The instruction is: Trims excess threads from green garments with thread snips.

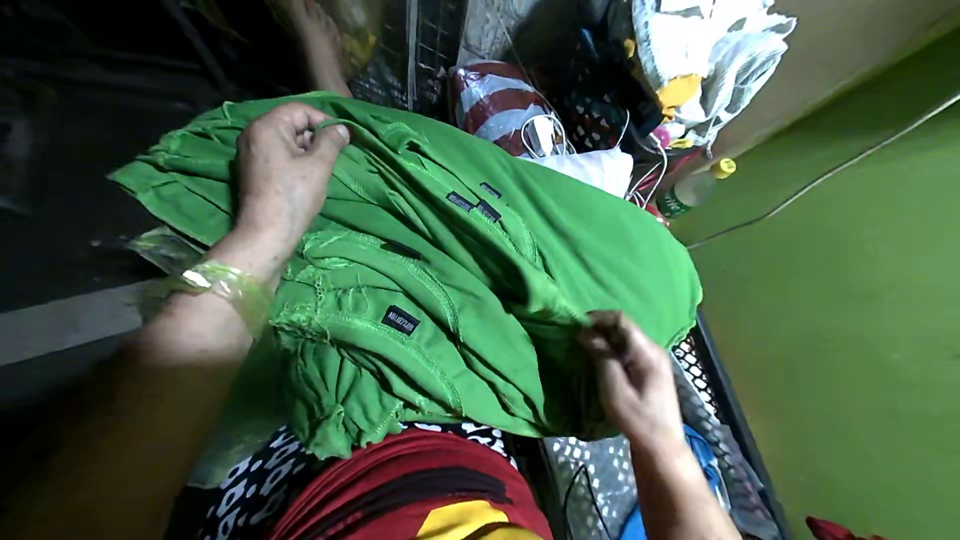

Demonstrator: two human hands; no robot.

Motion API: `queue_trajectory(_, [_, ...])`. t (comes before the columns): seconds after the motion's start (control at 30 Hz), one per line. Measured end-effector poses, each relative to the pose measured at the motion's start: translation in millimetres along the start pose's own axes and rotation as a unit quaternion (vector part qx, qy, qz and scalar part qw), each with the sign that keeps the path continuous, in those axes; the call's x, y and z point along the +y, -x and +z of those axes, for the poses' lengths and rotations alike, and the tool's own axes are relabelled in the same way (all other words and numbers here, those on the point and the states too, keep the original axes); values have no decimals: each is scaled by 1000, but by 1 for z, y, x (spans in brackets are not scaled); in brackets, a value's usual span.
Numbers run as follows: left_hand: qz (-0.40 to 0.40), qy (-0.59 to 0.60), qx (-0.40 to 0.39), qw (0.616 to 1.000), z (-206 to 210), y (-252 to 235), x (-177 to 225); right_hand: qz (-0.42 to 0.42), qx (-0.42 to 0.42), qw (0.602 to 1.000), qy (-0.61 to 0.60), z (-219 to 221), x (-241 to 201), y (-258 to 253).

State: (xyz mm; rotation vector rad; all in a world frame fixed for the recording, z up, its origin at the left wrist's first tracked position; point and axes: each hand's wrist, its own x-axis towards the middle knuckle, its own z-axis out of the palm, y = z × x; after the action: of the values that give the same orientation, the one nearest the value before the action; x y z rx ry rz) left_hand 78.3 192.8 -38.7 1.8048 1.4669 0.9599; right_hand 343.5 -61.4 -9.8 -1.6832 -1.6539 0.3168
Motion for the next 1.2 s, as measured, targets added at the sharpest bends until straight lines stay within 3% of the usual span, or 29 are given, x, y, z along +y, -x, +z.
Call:
queue_trajectory(0.1, [23, 18, 18, 999, -2, 7, 5, 141, 55, 985, -79, -19, 11, -30])
queue_trajectory(0.23, [35, 11, 28, 999, -2, 8, 5, 165, 78, 980, -81, -19, 18, -54])
queue_trajectory(0.33, [42, 20, 35, 998, -6, 8, 1, 137, 86, 986, -43, -17, 19, -51])
queue_trajectory(0.43, [72, 77, 56, 993, -12, 5, 17, 24, 129, 989, 63, -40, 14, -55])
queue_trajectory(0.53, [145, 142, 123, 971, -24, -8, 48, -109, 201, 964, 138, -70, 1, -75])
queue_trajectory(0.6, [173, 114, 158, 966, -28, -21, 60, -118, 235, 947, 186, -75, 2, -91])
queue_trajectory(0.67, [191, -1, 89, 977, -22, -26, 49, -43, 171, 952, 252, -60, 19, -97])
queue_trajectory(0.73, [190, -113, -81, 972, -3, -26, 15, 73, 3, 956, 285, -22, 39, -95])
queue_trajectory(0.8, [173, -152, -173, 958, 13, -22, -15, 122, -81, 943, 298, 0, 44, -87])
queue_trajectory(0.97, [185, -123, -218, 950, -17, -18, -21, 43, -30, 977, 208, -4, 53, -77])
queue_trajectory(1.07, [243, -80, -180, 950, -31, -24, -54, 6, -38, 988, 152, -10, 52, -75])
queue_trajectory(1.2, [243, -29, -123, 962, -42, 12, -42, -64, -28, 985, 157, -13, 30, -68])
